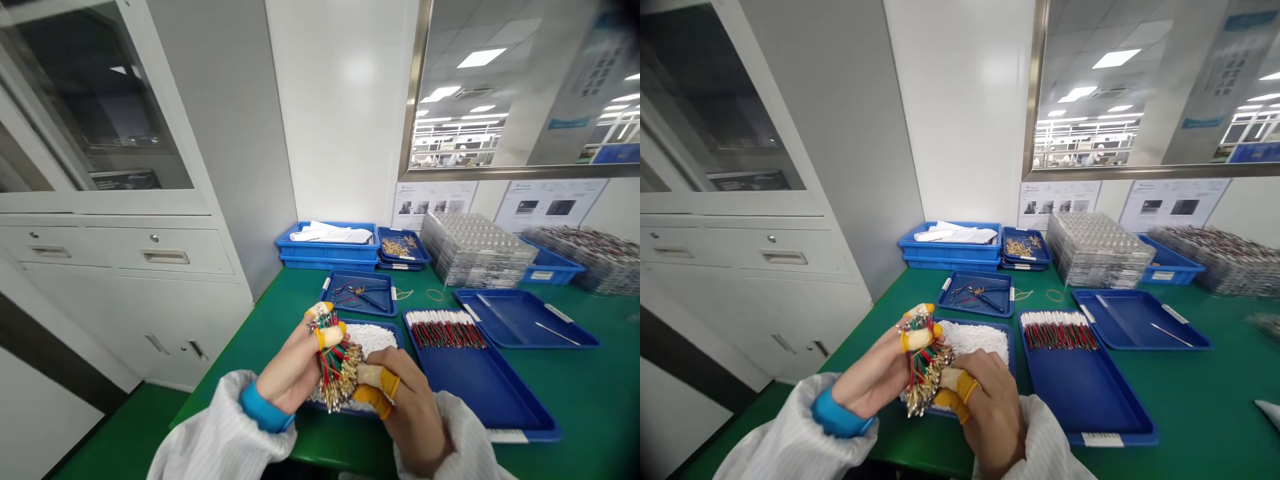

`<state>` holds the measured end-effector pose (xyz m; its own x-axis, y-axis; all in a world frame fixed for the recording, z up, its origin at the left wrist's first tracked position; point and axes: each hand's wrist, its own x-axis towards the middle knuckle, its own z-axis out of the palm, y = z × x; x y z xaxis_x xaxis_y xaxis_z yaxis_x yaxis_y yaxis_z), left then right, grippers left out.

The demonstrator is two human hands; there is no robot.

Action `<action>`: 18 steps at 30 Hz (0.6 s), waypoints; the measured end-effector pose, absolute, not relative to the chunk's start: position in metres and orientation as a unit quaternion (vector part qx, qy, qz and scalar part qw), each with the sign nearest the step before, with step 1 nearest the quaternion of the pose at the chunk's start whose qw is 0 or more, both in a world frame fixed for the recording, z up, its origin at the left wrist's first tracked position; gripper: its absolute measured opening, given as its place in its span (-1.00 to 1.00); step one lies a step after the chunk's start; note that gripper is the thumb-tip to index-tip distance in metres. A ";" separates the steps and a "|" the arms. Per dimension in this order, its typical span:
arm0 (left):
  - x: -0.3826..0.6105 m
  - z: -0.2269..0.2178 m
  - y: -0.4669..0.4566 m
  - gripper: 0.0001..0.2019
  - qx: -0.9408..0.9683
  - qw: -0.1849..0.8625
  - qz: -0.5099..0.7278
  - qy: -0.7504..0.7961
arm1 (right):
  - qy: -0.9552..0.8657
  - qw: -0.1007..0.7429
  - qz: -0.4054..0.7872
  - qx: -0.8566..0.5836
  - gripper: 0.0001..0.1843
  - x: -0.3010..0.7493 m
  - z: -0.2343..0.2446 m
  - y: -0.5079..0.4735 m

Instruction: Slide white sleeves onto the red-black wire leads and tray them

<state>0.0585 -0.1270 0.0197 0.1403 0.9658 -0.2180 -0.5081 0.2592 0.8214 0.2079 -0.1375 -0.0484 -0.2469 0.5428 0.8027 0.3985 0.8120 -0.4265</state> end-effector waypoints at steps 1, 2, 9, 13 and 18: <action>0.059 0.019 -0.127 -0.65 0.303 0.701 0.525 0.375 | -0.787 0.539 0.072 -0.290 -0.90 0.209 -0.048 -0.136; 0.060 0.018 -0.127 -0.65 0.305 0.708 0.521 0.368 | -0.785 0.547 0.074 -0.282 -0.85 0.209 -0.047 -0.135; 0.067 0.013 -0.129 -0.56 0.293 0.719 0.511 0.369 | -0.751 0.600 0.069 -0.269 -0.65 0.212 -0.051 -0.129; 0.062 0.017 -0.135 -0.33 0.320 0.722 0.492 0.366 | -0.726 0.613 0.111 -0.293 -0.85 0.220 -0.051 -0.127; 0.057 0.009 -0.128 -0.32 0.369 0.663 0.510 0.406 | -0.722 0.594 0.002 -0.354 -0.78 0.223 -0.040 -0.130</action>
